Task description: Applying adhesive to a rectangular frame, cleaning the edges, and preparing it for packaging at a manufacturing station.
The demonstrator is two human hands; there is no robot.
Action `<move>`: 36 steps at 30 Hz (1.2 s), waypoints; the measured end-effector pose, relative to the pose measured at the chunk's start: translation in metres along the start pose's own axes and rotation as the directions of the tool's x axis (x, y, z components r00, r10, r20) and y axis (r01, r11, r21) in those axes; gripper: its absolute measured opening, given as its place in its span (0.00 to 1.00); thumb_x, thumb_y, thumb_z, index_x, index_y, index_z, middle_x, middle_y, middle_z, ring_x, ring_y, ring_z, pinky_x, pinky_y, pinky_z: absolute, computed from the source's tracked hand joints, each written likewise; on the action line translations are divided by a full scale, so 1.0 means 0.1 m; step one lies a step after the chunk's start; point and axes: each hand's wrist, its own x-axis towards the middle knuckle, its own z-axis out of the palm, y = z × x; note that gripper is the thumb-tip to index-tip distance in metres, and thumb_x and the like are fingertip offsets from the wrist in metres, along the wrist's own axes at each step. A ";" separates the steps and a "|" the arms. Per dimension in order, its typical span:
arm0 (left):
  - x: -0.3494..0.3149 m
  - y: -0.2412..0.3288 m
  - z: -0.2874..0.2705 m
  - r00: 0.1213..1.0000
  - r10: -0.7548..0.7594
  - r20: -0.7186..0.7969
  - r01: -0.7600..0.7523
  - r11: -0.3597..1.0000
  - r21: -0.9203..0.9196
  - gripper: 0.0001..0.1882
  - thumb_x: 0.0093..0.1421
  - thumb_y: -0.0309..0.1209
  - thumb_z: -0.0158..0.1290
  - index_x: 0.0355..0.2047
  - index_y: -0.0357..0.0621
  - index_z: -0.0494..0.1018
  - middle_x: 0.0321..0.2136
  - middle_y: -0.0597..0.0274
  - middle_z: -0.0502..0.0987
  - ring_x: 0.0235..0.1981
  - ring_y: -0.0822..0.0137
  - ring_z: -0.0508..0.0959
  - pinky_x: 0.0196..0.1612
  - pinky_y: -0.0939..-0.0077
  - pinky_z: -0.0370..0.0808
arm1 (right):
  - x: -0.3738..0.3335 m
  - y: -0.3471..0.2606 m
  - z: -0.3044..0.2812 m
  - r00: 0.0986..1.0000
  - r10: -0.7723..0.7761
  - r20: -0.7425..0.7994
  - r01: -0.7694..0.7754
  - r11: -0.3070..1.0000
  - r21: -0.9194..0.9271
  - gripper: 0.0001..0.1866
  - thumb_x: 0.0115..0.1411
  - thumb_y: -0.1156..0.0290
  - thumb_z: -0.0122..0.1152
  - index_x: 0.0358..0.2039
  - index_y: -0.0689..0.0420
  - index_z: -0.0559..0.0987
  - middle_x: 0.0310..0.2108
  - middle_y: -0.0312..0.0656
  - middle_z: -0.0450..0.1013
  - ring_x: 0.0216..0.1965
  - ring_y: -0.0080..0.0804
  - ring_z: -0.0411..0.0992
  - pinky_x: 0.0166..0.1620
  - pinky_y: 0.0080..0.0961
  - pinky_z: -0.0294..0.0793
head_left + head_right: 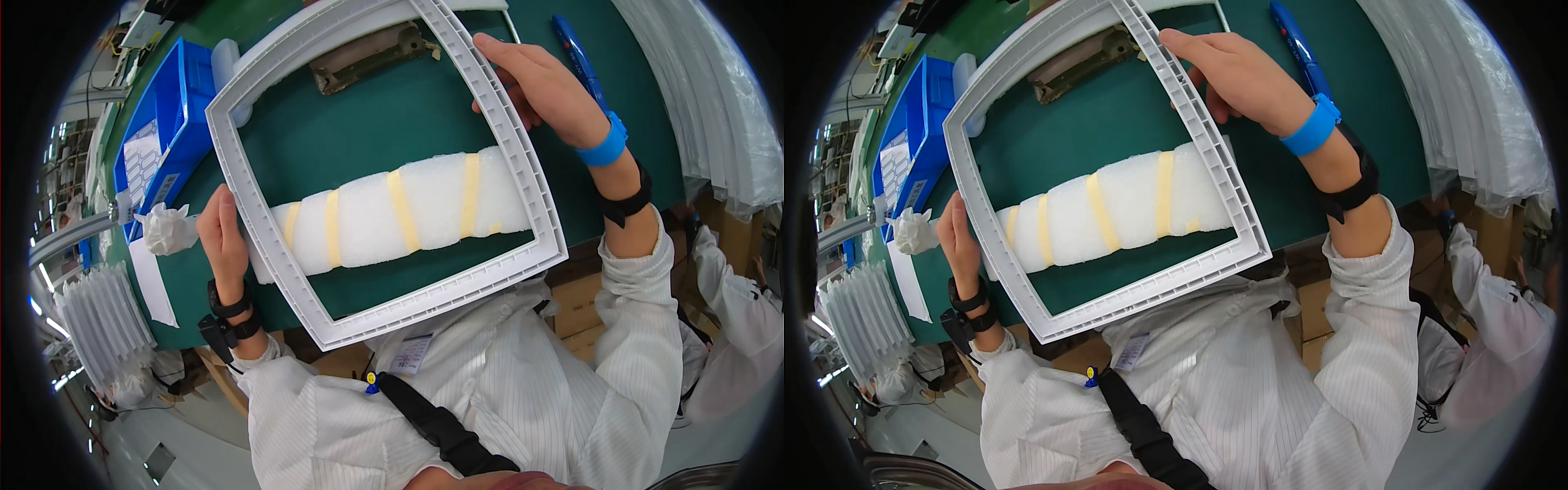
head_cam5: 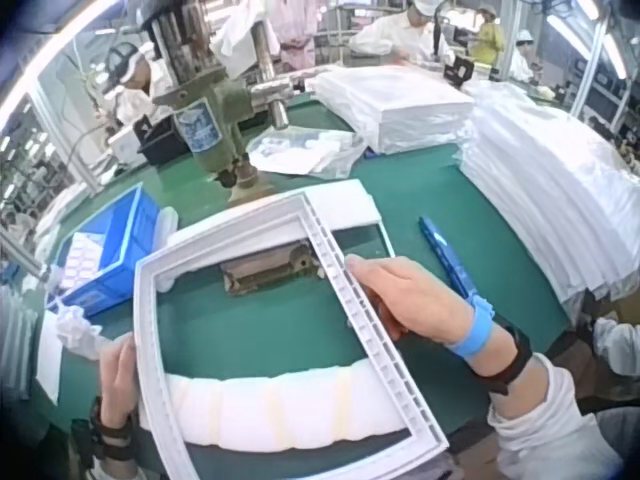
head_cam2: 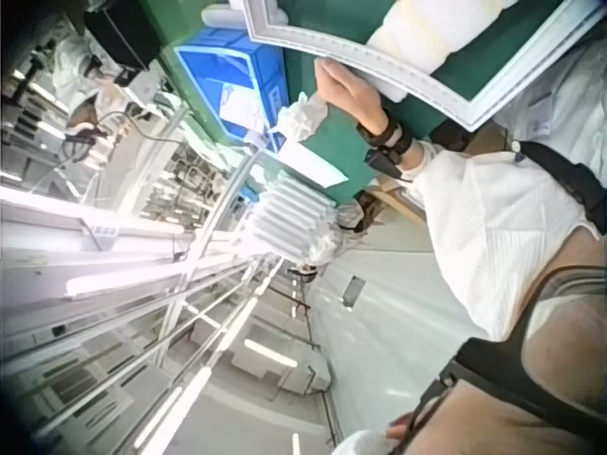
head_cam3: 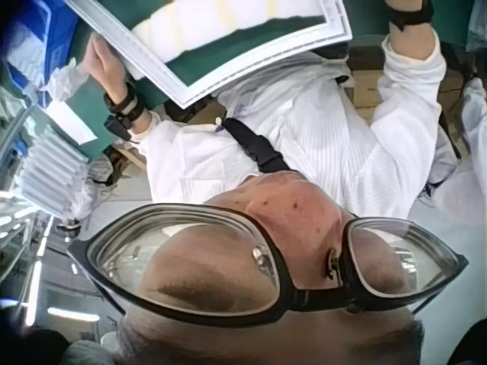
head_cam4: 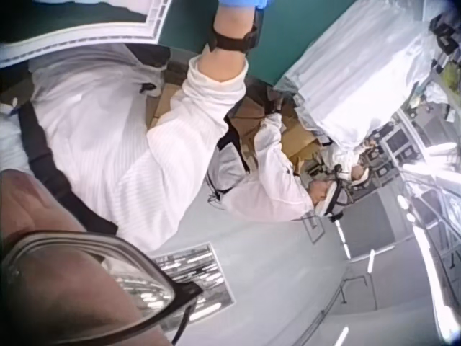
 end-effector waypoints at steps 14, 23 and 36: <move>-0.02 -0.03 -0.01 0.999 0.004 -0.034 -0.005 1.000 -0.023 0.18 0.69 0.32 0.40 0.23 0.33 0.62 0.16 0.63 0.58 0.20 0.73 0.56 0.23 0.73 0.54 | -0.06 -0.14 0.12 1.000 -0.026 0.008 0.024 0.974 0.227 0.23 0.67 0.48 0.46 0.36 0.57 0.76 0.22 0.38 0.77 0.15 0.17 0.67 0.17 0.14 0.61; 0.03 0.03 0.01 1.000 0.016 -0.010 -0.016 0.998 -0.069 0.17 0.69 0.31 0.41 0.24 0.32 0.63 0.17 0.60 0.61 0.20 0.72 0.58 0.24 0.73 0.58 | -0.06 -0.17 0.10 0.999 -0.014 0.031 0.006 0.973 0.233 0.21 0.68 0.49 0.44 0.33 0.54 0.75 0.21 0.35 0.77 0.16 0.14 0.67 0.18 0.13 0.61; 0.03 0.14 0.02 0.996 0.086 -0.032 -0.090 0.986 -0.138 0.19 0.70 0.32 0.38 0.30 0.28 0.71 0.20 0.56 0.70 0.21 0.67 0.68 0.28 0.74 0.66 | -0.05 -0.14 0.15 0.997 -0.074 0.037 0.069 0.989 0.129 0.20 0.65 0.53 0.52 0.42 0.58 0.76 0.20 0.34 0.75 0.17 0.14 0.68 0.19 0.12 0.63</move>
